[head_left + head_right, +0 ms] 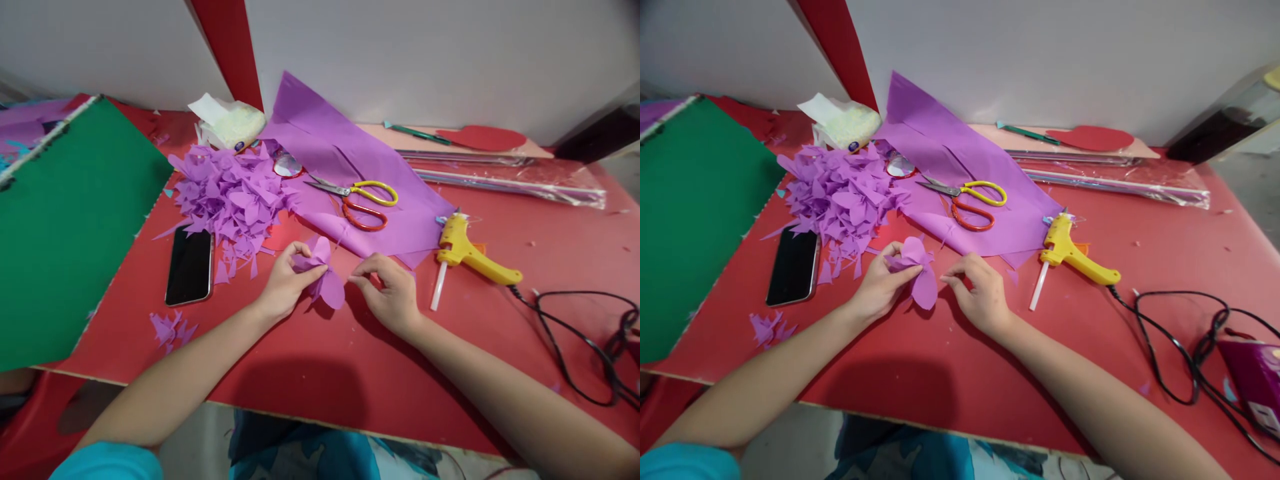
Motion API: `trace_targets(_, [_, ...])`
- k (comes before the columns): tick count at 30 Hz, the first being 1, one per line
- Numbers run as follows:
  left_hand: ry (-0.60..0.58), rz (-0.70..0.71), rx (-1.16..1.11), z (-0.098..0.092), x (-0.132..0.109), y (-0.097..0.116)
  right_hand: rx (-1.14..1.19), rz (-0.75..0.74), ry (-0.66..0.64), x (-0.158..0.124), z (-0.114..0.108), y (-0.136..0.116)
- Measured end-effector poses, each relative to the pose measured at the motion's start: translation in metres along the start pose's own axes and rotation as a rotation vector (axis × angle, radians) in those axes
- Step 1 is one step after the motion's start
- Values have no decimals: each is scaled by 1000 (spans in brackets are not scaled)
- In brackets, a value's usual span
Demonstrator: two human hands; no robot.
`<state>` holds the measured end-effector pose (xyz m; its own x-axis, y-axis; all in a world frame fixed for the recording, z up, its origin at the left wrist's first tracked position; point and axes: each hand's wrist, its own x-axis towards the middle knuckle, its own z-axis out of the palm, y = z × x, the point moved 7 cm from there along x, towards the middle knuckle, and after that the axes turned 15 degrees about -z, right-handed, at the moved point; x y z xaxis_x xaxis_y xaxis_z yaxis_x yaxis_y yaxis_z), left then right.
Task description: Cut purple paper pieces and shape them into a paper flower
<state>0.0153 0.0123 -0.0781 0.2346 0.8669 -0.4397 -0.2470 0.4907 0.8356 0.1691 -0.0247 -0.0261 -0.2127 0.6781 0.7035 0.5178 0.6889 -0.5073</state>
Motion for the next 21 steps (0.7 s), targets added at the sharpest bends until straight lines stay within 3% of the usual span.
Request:
trace_targets(5, [2, 20, 14, -1, 1, -1, -46, -21, -115, -2, 5, 0])
trace_targets(11, [8, -3, 15, -1, 1, -4, 138, 56, 61, -7, 6, 10])
trace_targets(14, [12, -8, 46, 0, 0, -5, 241, 56, 26, -5, 12, 11])
trace_targets(21, [-85, -69, -6, 5, -3, -9, 46, -143, -49, 1, 10, -9])
